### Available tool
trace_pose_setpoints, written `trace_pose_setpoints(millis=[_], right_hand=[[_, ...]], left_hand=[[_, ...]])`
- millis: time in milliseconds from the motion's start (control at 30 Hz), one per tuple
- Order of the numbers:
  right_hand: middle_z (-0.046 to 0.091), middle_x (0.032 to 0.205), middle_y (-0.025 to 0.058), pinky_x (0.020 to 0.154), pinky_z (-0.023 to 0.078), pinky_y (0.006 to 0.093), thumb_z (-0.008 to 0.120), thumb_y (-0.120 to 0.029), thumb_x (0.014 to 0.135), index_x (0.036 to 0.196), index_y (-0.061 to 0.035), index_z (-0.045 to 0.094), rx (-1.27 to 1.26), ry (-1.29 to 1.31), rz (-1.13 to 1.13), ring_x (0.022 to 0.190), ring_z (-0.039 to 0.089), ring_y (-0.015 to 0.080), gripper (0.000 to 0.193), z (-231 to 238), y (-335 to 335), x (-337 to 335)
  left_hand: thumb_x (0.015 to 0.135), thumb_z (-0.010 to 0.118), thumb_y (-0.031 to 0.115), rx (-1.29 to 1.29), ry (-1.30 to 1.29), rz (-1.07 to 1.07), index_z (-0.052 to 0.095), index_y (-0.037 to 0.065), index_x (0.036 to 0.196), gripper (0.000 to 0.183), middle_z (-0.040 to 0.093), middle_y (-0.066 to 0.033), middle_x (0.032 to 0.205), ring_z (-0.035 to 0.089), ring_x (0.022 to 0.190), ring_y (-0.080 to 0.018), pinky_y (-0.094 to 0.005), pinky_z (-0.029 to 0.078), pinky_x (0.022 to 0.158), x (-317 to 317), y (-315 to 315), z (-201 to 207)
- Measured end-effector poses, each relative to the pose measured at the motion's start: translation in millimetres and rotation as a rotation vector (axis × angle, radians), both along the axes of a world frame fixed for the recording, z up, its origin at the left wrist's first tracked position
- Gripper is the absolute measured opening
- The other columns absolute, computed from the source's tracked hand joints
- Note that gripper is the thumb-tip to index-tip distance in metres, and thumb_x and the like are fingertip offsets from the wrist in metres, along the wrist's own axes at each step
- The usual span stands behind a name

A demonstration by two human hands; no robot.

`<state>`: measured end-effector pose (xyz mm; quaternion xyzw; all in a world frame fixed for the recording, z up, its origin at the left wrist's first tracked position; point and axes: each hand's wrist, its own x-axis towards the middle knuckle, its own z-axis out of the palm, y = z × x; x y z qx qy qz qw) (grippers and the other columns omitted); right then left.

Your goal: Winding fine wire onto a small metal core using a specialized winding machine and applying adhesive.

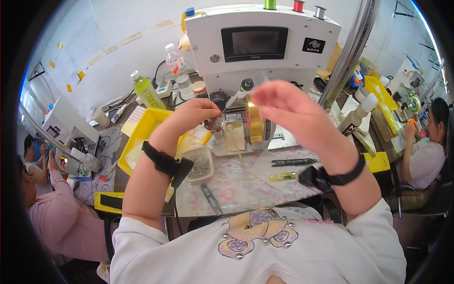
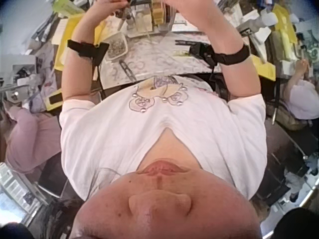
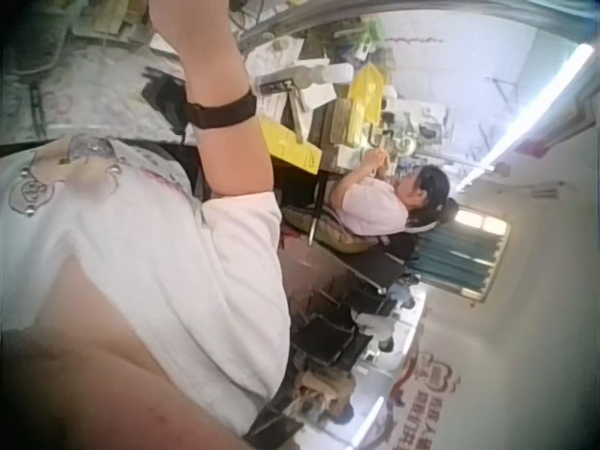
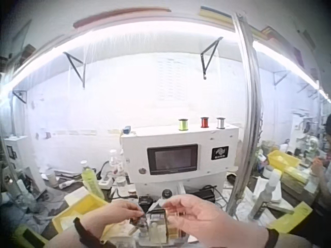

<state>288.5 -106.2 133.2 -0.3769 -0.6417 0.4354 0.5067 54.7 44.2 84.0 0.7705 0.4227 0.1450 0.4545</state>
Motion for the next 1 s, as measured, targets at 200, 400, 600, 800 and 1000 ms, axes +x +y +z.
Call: trace_pose_setpoints(millis=[200, 400, 600, 800, 1000], right_hand=[[0.06, 0.108, 0.0184, 0.102, 0.041, 0.0448, 0.065, -0.025, 0.087, 0.123, -0.0037, 0.052, 0.394, -1.054, -0.512, 0.107, 0.056, 0.0337, 0.044, -14.8, 69.3, -29.6], [0.061, 0.097, 0.0189, 0.105, 0.027, 0.0649, 0.063, -0.036, 0.088, 0.119, -0.0042, 0.055, 0.584, -1.286, -0.744, 0.107, 0.053, 0.0359, 0.046, -32.0, 76.9, -33.5], [0.061, 0.097, 0.0188, 0.105, 0.026, 0.0672, 0.062, -0.031, 0.087, 0.113, -0.0046, 0.057, 0.616, -1.267, -0.687, 0.106, 0.052, 0.0356, 0.037, -32.5, 78.2, -30.7], [0.062, 0.094, 0.0191, 0.101, 0.026, 0.0721, 0.062, -0.022, 0.084, 0.11, -0.0043, 0.057, 0.654, -1.195, -0.631, 0.107, 0.052, 0.0354, 0.031, -34.3, 80.8, -27.0], [0.062, 0.096, 0.0175, 0.1, 0.024, 0.0753, 0.058, -0.011, 0.08, 0.107, -0.005, 0.06, 0.649, -1.174, -0.628, 0.108, 0.052, 0.0349, 0.028, -34.4, 82.4, -27.0]], left_hand=[[0.091, 0.062, 0.013, -0.15, -0.002, -0.138, 0.066, 0.006, 0.09, 0.008, 0.065, 0.0033, 0.085, 0.056, 0.079, -0.0067, -0.0241, 0.045, 0.073, 2.4, 16.9, 2.3], [0.089, 0.063, 0.016, -0.042, 0.041, -0.185, 0.068, 0.005, 0.09, 0.012, 0.063, 0.0041, 0.078, 0.053, 0.073, -0.007, -0.0255, 0.044, 0.067, 3.5, 22.1, 0.9], [0.09, 0.064, 0.011, 0.138, 0.086, -0.281, 0.061, 0.002, 0.087, 0.009, 0.059, 0.0018, 0.081, 0.051, 0.077, -0.0089, -0.0269, 0.043, 0.07, 6.3, 17.5, 7.9], [0.086, 0.064, 0.008, 0.539, 0.11, -0.368, 0.061, 0.0, 0.087, 0.009, 0.057, -0.0094, 0.084, 0.055, 0.081, -0.0241, -0.0331, 0.045, 0.073, 7.5, 4.4, 15.4], [0.087, 0.06, 0.006, 0.596, 0.19, -0.378, 0.06, -0.001, 0.088, 0.007, 0.057, -0.0101, 0.086, 0.055, 0.082, -0.0251, -0.0334, 0.046, 0.074, 6.5, 3.5, 25.1]])
